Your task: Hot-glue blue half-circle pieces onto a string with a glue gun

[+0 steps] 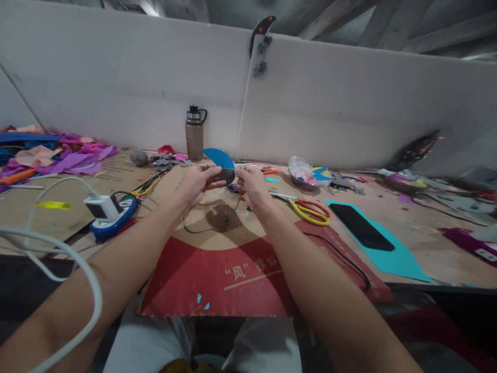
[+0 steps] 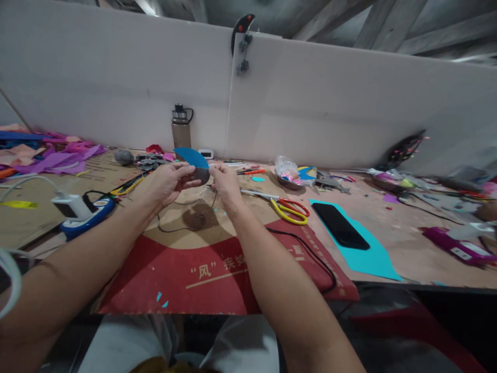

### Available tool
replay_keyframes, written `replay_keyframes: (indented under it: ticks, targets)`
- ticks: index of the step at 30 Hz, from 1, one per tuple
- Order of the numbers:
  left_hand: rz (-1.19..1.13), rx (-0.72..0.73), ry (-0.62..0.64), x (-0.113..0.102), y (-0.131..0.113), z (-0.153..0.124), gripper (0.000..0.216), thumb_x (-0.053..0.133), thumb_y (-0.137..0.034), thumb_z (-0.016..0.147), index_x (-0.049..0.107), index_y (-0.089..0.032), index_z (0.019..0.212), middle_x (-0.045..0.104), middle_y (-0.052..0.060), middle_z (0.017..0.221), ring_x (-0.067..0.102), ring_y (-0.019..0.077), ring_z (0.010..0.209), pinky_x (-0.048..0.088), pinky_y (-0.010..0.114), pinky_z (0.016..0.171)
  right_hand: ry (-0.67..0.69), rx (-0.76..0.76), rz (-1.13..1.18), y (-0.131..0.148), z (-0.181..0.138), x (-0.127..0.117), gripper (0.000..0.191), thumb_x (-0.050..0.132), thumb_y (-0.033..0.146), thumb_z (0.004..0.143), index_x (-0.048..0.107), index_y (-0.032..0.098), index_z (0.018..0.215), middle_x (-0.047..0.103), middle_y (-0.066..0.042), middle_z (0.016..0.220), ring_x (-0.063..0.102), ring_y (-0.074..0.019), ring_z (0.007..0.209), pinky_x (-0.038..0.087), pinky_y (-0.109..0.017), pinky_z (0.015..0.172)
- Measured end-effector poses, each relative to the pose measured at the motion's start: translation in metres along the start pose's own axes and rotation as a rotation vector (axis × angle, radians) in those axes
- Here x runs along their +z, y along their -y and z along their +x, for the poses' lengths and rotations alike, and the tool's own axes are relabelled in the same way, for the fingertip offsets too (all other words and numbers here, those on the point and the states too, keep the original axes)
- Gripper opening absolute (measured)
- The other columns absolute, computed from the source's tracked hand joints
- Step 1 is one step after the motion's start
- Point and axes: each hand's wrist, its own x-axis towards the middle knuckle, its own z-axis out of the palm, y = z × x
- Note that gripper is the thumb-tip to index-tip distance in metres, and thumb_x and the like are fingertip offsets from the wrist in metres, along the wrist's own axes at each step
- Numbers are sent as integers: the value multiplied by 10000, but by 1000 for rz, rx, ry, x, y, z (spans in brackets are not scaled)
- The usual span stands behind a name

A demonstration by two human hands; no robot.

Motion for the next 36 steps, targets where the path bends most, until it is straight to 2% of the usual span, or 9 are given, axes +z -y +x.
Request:
replay_keyframes:
  ticks: [7, 11, 15, 17, 22, 28, 30, 33, 36]
  targets:
    - [-29, -47, -5, -2, -4, 2, 121, 665, -193, 672, 582, -122, 725, 624, 33, 701, 596, 104, 596, 556, 255, 583, 134, 11, 95, 5, -7, 1, 170, 625, 284, 625, 495, 189, 679, 271, 97, 527, 191, -36, 443, 150, -185, 414]
    - [-61, -78, 41, -5, -4, 4, 126, 671, -188, 685, 617, -118, 774, 641, 52, 728, 607, 114, 620, 554, 255, 589, 189, 48, 173, 7, -7, 1, 180, 629, 285, 606, 495, 189, 679, 272, 93, 540, 155, -39, 451, 131, -199, 413]
    - [-26, -59, 141, -6, -3, 4, 161, 723, -183, 656, 625, -112, 761, 646, 66, 815, 633, 132, 733, 557, 275, 707, 151, 59, 221, 8, -6, -1, 179, 610, 265, 606, 448, 193, 630, 276, 88, 538, 151, -42, 454, 146, -205, 411]
    - [-1, -41, 144, -5, -3, 3, 173, 739, -179, 640, 617, -117, 746, 643, 57, 817, 633, 131, 748, 555, 283, 728, 130, 66, 227, 8, -7, 0, 196, 608, 253, 610, 421, 194, 614, 272, 89, 534, 154, -42, 451, 142, -205, 408]
    - [-37, -64, 88, -6, -3, 3, 124, 688, -177, 663, 609, -131, 747, 635, 27, 713, 606, 111, 620, 551, 270, 617, 174, 38, 169, 7, -13, 6, 181, 623, 263, 632, 459, 187, 648, 276, 95, 531, 179, -34, 442, 156, -190, 410]
    - [-23, -131, 15, -2, 4, 3, 155, 680, -230, 687, 593, -141, 780, 635, 28, 727, 578, 99, 588, 525, 244, 557, 89, 25, 135, 2, -14, 9, 168, 610, 267, 647, 462, 188, 649, 286, 100, 523, 191, -32, 426, 178, -191, 408]
    - [59, -72, -54, 1, 7, 1, 194, 704, -259, 677, 561, -149, 748, 606, 16, 712, 569, 102, 605, 516, 247, 557, 27, 37, 132, 1, -12, 8, 166, 605, 253, 654, 452, 189, 641, 287, 99, 518, 193, -34, 425, 187, -191, 407]
    - [269, 144, -223, 7, 10, -4, 246, 728, -277, 652, 524, -171, 737, 558, -1, 711, 553, 118, 644, 501, 256, 569, -67, 54, 102, -1, -10, 7, 178, 586, 238, 684, 426, 194, 619, 277, 96, 506, 200, -39, 422, 207, -192, 412]
    - [560, 361, -256, 9, 11, -8, 212, 723, -263, 650, 563, -184, 764, 565, 18, 776, 545, 142, 725, 486, 280, 674, -108, 45, 85, -3, -9, 7, 176, 571, 221, 693, 421, 193, 605, 279, 94, 501, 213, -41, 421, 218, -193, 415]
